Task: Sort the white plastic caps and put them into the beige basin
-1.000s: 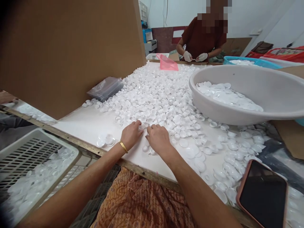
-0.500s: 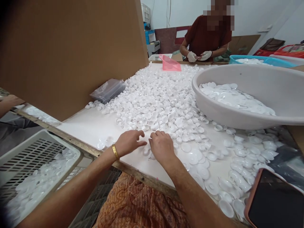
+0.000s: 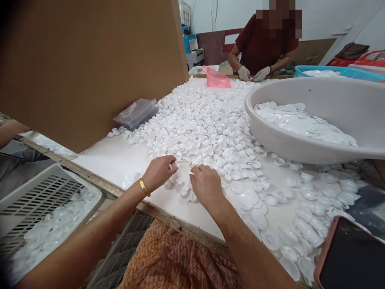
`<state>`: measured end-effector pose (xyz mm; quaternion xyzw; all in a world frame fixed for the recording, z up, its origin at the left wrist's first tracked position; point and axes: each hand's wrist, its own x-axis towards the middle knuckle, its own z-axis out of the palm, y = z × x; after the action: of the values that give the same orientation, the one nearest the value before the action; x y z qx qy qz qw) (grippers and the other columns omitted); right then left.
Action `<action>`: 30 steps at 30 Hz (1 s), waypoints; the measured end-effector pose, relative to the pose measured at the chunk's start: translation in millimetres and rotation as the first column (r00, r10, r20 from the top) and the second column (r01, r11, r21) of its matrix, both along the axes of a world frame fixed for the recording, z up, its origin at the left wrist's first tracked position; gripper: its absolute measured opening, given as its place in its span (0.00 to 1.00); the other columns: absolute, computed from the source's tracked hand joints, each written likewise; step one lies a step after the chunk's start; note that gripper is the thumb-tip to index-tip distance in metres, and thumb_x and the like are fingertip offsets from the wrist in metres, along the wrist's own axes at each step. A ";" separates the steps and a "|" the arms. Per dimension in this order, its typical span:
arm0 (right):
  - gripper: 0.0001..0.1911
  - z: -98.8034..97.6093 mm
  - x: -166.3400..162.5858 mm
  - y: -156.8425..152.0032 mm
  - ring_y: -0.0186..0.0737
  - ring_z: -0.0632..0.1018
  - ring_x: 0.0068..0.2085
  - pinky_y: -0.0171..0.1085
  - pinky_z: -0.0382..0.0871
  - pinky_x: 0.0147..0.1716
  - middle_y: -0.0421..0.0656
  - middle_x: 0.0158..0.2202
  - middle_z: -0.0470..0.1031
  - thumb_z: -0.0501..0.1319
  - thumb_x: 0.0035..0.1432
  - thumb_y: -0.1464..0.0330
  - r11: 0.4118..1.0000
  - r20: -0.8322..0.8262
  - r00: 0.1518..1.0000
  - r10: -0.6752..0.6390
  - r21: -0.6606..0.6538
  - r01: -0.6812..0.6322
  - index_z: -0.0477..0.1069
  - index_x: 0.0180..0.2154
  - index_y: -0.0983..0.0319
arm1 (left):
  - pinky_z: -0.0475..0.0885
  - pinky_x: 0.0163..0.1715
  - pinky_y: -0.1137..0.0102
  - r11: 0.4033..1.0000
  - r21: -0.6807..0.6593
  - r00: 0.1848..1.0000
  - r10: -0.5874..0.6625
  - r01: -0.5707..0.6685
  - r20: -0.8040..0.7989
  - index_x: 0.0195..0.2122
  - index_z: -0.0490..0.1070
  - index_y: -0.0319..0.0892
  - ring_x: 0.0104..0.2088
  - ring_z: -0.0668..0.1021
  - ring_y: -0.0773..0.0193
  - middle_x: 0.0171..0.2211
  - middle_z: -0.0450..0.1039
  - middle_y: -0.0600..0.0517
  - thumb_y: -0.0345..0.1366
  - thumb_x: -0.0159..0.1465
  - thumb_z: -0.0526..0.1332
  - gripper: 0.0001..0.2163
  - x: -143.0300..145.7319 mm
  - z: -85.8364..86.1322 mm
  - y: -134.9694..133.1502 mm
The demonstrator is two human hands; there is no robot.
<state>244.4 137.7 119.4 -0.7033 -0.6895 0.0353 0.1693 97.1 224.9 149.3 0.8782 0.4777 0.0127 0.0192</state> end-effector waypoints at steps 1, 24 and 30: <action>0.12 0.1 0.1 0.0 0.41 0.72 0.40 0.38 0.59 0.38 0.44 0.38 0.73 0.51 0.60 0.67 1.000 -0.005 1.000 0.000 0.004 0.000 0.70 0.42 0.60 | 0.65 0.35 0.68 1.000 -0.015 1.000 -0.007 0.006 -0.008 0.39 0.68 0.42 0.36 0.74 0.59 0.34 0.72 0.50 0.35 0.58 0.56 0.08 -5.0 2.2 -0.1; 0.13 12.0 -0.1 -5.4 0.41 0.70 0.44 0.35 0.61 0.38 0.46 0.39 0.73 0.51 0.60 0.68 0.987 -0.029 0.995 0.099 -0.121 -0.102 0.71 0.43 0.60 | 0.65 0.35 0.72 0.986 -0.153 0.996 0.073 -0.063 0.059 0.44 0.72 0.48 0.35 0.74 0.64 0.35 0.71 0.51 0.39 0.62 0.51 0.13 -25.4 -9.7 -51.5; 0.13 10.4 0.0 -6.7 0.41 0.73 0.40 0.35 0.62 0.33 0.46 0.39 0.73 0.52 0.59 0.67 0.978 -0.039 0.993 0.113 -0.172 -0.118 0.71 0.42 0.60 | 0.65 0.39 0.69 0.986 -0.064 0.985 0.156 -0.151 0.076 0.47 0.69 0.45 0.37 0.74 0.61 0.35 0.71 0.49 0.35 0.61 0.52 0.14 -27.4 -5.2 -55.0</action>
<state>244.4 131.0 129.7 -0.6737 -0.7209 0.1151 0.1149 69.6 169.9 144.2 0.8366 0.5430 0.0359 0.0628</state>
